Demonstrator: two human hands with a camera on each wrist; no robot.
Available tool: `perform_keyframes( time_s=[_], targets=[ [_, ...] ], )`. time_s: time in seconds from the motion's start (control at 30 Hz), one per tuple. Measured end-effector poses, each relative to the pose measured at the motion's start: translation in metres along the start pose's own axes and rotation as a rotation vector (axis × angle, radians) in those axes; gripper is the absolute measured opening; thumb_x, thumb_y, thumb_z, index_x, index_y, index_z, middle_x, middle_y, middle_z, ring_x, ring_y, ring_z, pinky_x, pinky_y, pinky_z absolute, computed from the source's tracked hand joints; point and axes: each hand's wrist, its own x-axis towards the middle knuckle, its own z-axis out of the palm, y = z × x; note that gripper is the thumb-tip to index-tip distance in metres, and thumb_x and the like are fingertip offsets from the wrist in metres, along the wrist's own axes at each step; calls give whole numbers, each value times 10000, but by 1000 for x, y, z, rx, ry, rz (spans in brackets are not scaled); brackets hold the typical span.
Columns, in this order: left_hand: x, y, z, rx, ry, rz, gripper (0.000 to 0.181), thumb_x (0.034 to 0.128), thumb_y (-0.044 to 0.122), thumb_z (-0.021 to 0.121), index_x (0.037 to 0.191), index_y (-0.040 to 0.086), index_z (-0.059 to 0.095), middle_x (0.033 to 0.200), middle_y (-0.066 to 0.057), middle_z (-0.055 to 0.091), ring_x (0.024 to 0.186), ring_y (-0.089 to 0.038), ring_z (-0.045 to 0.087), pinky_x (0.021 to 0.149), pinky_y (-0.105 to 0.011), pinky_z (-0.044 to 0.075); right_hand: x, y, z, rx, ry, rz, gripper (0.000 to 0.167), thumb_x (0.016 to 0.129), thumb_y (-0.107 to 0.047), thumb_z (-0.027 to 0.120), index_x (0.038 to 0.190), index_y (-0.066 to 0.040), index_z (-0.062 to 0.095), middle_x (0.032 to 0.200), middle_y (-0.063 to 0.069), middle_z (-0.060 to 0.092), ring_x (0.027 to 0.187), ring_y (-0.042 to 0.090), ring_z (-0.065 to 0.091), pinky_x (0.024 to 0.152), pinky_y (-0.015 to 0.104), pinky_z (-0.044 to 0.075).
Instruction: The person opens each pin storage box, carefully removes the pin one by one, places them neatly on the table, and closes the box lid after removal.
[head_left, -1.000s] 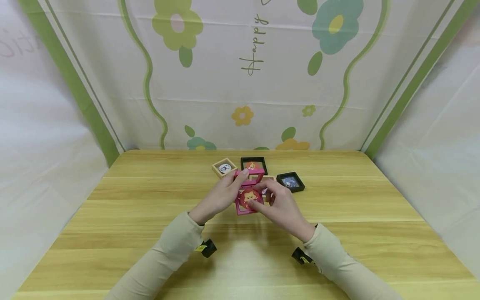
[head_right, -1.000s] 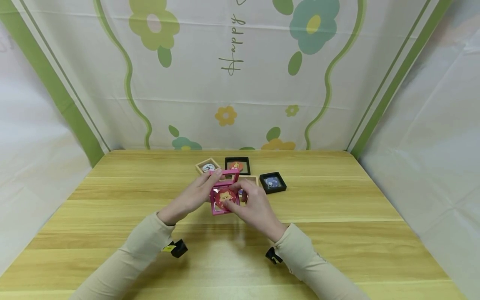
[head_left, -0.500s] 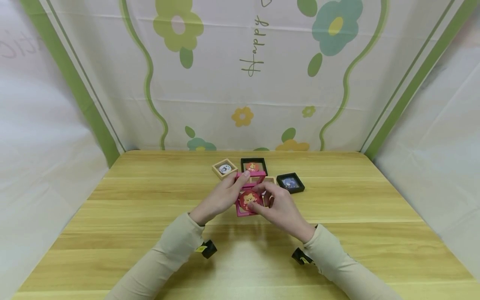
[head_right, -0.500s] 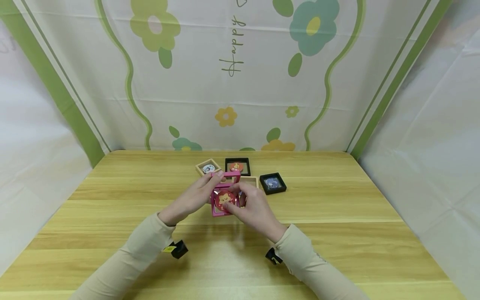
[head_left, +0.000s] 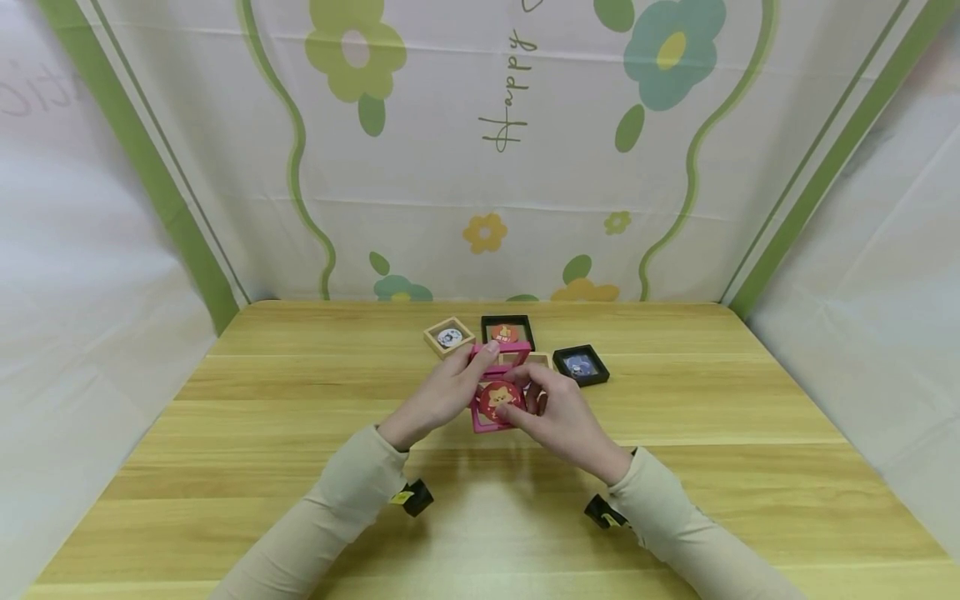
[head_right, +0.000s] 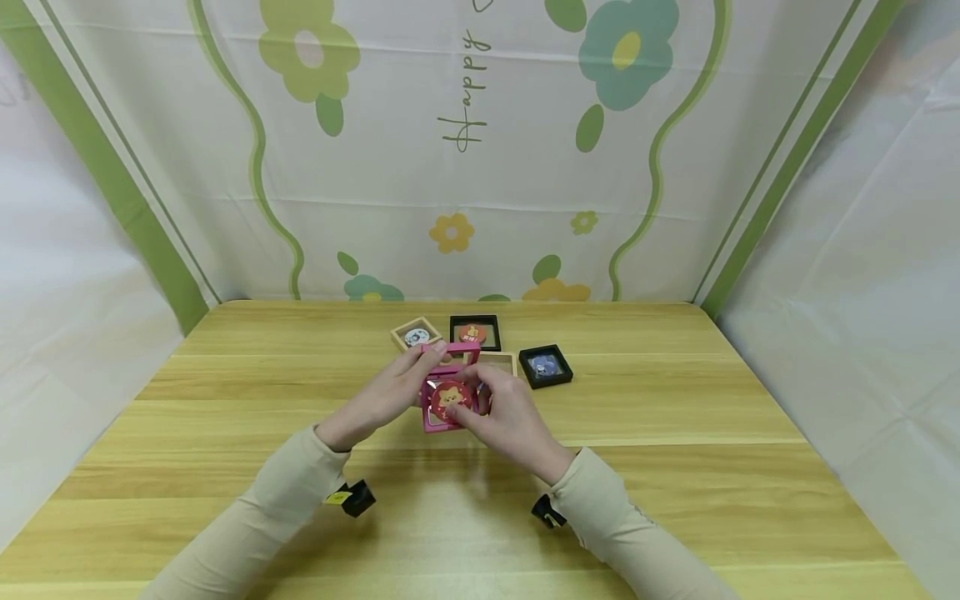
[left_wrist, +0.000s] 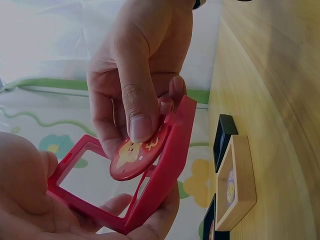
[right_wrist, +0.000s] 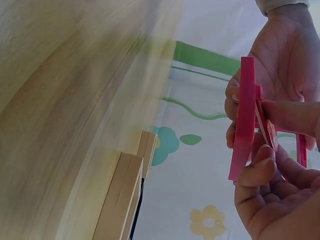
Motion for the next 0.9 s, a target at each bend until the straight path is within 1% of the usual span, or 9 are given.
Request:
perform_keyframes(
  time_s=[0.2, 0.3, 0.5, 0.6, 0.7, 0.8, 0.9],
  targets=[
    [1, -1, -1, -5, -1, -6, 604, 1008, 609, 347, 1317, 126, 536, 1149, -73, 624, 1045, -232, 604, 903, -476, 484, 0, 0, 0, 12, -15, -22, 273, 811, -110, 828, 1028, -101, 664, 803, -60, 598, 606, 106, 521, 505, 286, 474],
    [1, -1, -1, -12, -8, 4, 627, 1003, 618, 344, 1328, 114, 527, 1141, -91, 628, 996, -229, 618, 870, -460, 501, -1, 0, -1, 22, -25, -28, 247, 821, -117, 820, 1019, -112, 672, 821, -73, 607, 606, 105, 523, 511, 294, 481],
    [3, -3, -3, -76, -13, 36, 635, 1014, 583, 367, 1301, 38, 521, 1123, -163, 621, 867, -243, 621, 783, -450, 537, -2, -2, -3, 85, -52, 9, 147, 872, -117, 771, 996, -130, 692, 872, -61, 644, 640, 154, 553, 540, 302, 505],
    [3, -2, -3, -94, -10, 35, 604, 1018, 571, 376, 1273, 46, 529, 1121, -161, 617, 851, -245, 618, 760, -434, 542, -2, -3, -4, 107, -60, 22, 105, 887, -118, 755, 973, -133, 697, 891, -41, 653, 655, 188, 568, 550, 317, 515],
    [3, -2, -4, -89, -6, 29, 595, 1015, 574, 382, 1263, 55, 530, 1120, -157, 615, 845, -239, 617, 748, -418, 543, -2, -3, -4, 117, -67, 35, 89, 891, -131, 752, 958, -144, 694, 882, -37, 653, 649, 199, 573, 544, 328, 518],
    [4, -3, -4, -101, -7, 29, 606, 1018, 566, 385, 1273, 34, 522, 1130, -176, 610, 839, -242, 617, 754, -442, 546, -2, -2, -5, 134, -71, 54, 83, 896, -140, 748, 955, -158, 693, 883, -43, 654, 645, 197, 575, 537, 319, 514],
    [4, -2, -4, -109, -6, 27, 621, 1020, 561, 388, 1285, 14, 515, 1104, -158, 611, 842, -254, 615, 757, -458, 549, -1, -2, -5, 155, -74, 80, 71, 904, -149, 740, 953, -171, 694, 888, -43, 659, 651, 198, 577, 539, 301, 507]
  ],
)
